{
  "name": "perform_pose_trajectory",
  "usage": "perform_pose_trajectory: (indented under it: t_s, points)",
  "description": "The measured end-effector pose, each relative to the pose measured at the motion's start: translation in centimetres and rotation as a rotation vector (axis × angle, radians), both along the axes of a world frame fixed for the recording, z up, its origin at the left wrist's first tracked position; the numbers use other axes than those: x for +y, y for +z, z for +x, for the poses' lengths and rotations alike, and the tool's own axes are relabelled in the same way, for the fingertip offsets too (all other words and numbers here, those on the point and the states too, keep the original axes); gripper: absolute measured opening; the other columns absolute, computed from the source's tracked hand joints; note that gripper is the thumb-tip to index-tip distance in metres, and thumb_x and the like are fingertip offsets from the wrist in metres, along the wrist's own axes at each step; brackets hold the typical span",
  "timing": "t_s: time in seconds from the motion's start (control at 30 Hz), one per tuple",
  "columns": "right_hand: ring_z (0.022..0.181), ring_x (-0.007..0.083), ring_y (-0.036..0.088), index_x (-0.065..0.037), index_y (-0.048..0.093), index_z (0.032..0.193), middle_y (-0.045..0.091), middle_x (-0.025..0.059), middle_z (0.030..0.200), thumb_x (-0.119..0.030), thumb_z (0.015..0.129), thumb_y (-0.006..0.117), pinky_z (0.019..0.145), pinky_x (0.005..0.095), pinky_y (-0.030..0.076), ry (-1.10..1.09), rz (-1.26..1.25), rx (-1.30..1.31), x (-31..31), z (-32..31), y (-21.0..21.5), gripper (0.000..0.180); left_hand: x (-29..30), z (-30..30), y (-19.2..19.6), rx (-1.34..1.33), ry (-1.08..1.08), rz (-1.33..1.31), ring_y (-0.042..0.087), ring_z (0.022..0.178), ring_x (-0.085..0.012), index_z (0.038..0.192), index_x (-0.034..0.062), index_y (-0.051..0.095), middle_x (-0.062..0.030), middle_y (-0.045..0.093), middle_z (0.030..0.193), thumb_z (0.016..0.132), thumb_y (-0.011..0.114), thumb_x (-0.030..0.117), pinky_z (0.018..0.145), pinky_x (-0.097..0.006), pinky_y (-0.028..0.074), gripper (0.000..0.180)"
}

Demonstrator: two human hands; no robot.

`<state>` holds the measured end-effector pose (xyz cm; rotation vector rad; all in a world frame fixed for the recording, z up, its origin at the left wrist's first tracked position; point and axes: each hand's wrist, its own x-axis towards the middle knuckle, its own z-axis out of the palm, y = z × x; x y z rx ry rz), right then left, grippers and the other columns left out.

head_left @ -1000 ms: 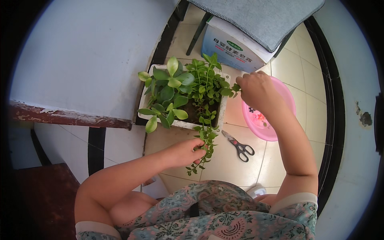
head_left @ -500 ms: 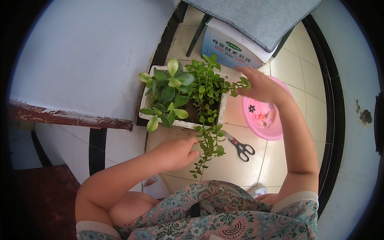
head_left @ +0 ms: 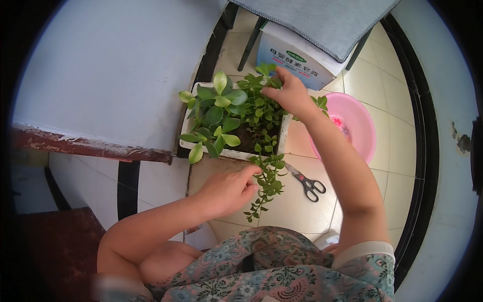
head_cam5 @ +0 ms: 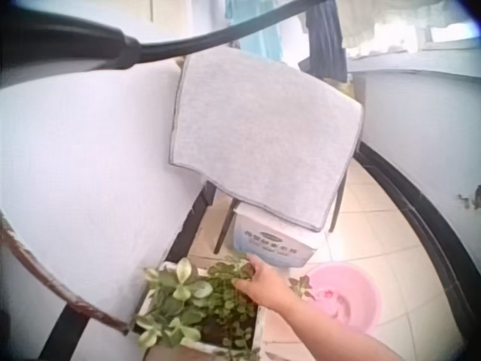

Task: The person sits on the floor and trims a potted plant using scissors. They pull out stems, cut them, and place the cuttings into a pink basin nearby.

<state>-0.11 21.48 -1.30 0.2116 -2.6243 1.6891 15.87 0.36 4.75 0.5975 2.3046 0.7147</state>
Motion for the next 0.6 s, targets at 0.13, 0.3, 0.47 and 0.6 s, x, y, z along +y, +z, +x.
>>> perform_pose_trajectory:
  t_s: [0.13, 0.3, 0.47, 0.6]
  points:
    - [0.091, 0.0147, 0.056, -0.008, 0.051, 0.131, 0.060, 0.0052, 0.100, -0.005, 0.077, 0.070, 0.084, 0.0283, 0.046, 0.335, -0.053, -0.277, 1.7, 3.9, 4.0, 0.058, 0.4, 0.0, -0.3, -0.008, 0.127, 0.136, 0.065, 0.089, -0.0273, 0.131, 0.0030, 0.038, -0.0152, 0.054, 0.121, 0.091, 0.054, 0.015, 0.076, -0.039, 0.052, 0.045]
    - [0.100, 0.0217, 0.058, -0.009, 0.056, 0.127, 0.060, 0.0076, 0.108, 0.001, 0.076, 0.063, 0.090, 0.0332, 0.046, 0.671, 0.296, -0.181, 3.9, 6.9, 5.9, 0.053, 1.2, -0.2, -0.9, 0.081, 0.274, 0.355, 0.056, 0.113, -0.0313, 0.145, 0.0023, 0.015, -0.0181, 0.026, 0.148, 0.085, 0.057, 0.007, 0.089, -0.039, 0.050, 0.074]
    - [0.101, 0.0288, 0.061, -0.008, 0.059, 0.122, 0.062, 0.0109, 0.116, 0.005, 0.077, 0.051, 0.090, 0.0360, 0.047, 0.816, 0.439, -0.183, 5.0, 8.2, 6.7, 0.047, 2.8, -0.4, -2.7, 0.044, 0.122, 0.369, 0.048, 0.124, -0.0337, 0.147, 0.0046, 0.015, -0.0170, 0.023, 0.150, 0.085, 0.054, 0.005, 0.097, -0.041, 0.046, 0.073]
    - [0.095, 0.0231, 0.063, -0.007, 0.059, 0.121, 0.065, 0.0099, 0.110, 0.003, 0.079, 0.052, 0.085, 0.0324, 0.049, 0.684, 0.539, -0.270, 5.1, 6.7, 6.8, 0.043, 3.3, 0.0, -3.4, 0.106, 0.043, 0.297, 0.041, 0.129, -0.0348, 0.144, 0.0057, 0.027, -0.0150, 0.028, 0.148, 0.086, 0.055, 0.010, 0.103, -0.040, 0.041, 0.064]
